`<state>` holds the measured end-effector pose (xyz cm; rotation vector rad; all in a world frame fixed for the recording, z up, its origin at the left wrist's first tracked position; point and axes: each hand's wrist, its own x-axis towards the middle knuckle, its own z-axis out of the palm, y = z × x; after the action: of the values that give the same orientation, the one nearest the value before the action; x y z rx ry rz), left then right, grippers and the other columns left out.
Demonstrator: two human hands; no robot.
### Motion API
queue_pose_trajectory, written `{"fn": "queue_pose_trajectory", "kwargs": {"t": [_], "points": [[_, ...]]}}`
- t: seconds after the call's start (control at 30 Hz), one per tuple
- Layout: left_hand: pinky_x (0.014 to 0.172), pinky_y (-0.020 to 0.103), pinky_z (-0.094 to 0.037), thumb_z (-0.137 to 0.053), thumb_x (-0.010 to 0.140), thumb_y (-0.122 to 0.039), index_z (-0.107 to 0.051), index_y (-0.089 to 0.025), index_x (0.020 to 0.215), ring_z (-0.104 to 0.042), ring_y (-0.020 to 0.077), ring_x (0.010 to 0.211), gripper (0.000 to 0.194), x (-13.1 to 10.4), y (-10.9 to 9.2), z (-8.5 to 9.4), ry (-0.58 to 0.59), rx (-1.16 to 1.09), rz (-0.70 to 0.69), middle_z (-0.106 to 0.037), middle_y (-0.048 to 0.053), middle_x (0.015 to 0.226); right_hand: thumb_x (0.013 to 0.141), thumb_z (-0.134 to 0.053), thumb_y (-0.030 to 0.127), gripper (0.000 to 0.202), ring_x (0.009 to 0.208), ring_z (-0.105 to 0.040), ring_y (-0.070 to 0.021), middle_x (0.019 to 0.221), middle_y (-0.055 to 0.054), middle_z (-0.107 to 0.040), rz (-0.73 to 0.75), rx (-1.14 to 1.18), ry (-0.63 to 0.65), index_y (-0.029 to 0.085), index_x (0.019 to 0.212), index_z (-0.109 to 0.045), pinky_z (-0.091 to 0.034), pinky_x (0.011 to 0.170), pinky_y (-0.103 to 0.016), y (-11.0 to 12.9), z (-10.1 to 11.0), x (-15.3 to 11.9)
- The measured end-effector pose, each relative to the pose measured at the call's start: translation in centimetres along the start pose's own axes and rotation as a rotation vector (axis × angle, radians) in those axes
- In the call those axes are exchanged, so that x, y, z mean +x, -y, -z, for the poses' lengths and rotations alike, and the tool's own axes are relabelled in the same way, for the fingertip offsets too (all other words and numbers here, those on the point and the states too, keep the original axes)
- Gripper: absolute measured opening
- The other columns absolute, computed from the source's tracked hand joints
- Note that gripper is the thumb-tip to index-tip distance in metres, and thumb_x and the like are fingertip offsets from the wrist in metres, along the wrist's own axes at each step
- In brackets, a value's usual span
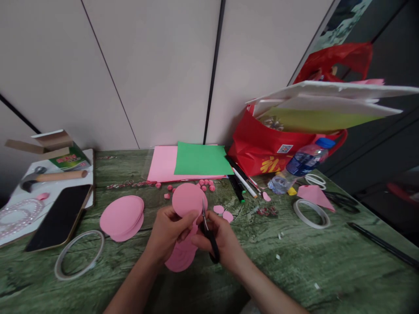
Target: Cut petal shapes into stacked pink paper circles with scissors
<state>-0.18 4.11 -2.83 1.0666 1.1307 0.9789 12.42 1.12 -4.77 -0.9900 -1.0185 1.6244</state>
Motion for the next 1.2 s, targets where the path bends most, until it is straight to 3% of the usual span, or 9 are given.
{"fn": "queue_pose_trajectory", "kwargs": {"t": [0.57,0.77,0.93,1.2], "points": [[0.034,0.017,-0.019,-0.064,0.068,-0.035,-0.053,-0.013,0.058,-0.031,0.0028,0.032,0.026,0.01,0.01,-0.16,-0.013,-0.053,-0.048,-0.041,-0.006,0.037,0.049,-0.078,0.038,0.044,0.035,-0.039,-0.0053,0.043,0.008,-0.049,-0.032,-0.05,-0.005,0.017,0.07,-0.046,-0.027,0.035,-0.016,-0.26,-0.03,-0.23],[0.033,0.017,-0.015,-0.068,0.063,-0.033,-0.053,-0.012,0.053,-0.027,0.0016,0.032,0.028,-0.05,-0.01,-0.11,0.003,-0.028,-0.019,-0.038,-0.007,0.037,0.05,-0.08,0.031,0.044,0.045,-0.039,-0.005,0.053,0.007,-0.049,0.038,-0.01,0.038,0.017,0.075,-0.046,-0.032,0.043,-0.016,-0.36,0.08,-0.12],[0.033,0.017,-0.016,-0.069,0.061,-0.035,-0.054,-0.011,0.053,-0.027,0.0021,0.034,0.029,-0.07,-0.01,-0.08,0.016,0.014,-0.009,-0.039,-0.006,0.038,0.045,-0.082,0.028,0.049,0.049,-0.039,-0.0055,0.057,0.007,-0.048,0.049,0.021,-0.004,0.017,0.076,-0.046,-0.031,0.045,-0.016,0.14,0.03,-0.04],[0.033,0.017,-0.016,-0.067,0.062,-0.034,-0.054,-0.012,0.055,-0.027,0.0026,0.034,0.026,-0.2,-0.05,-0.11,0.013,0.019,-0.021,-0.038,-0.006,0.038,0.048,-0.081,0.025,0.047,0.046,-0.034,-0.0036,0.051,0.009,-0.045,0.04,0.047,0.028,0.016,0.076,-0.044,-0.026,0.044,-0.015,-0.1,0.27,-0.1]]}}
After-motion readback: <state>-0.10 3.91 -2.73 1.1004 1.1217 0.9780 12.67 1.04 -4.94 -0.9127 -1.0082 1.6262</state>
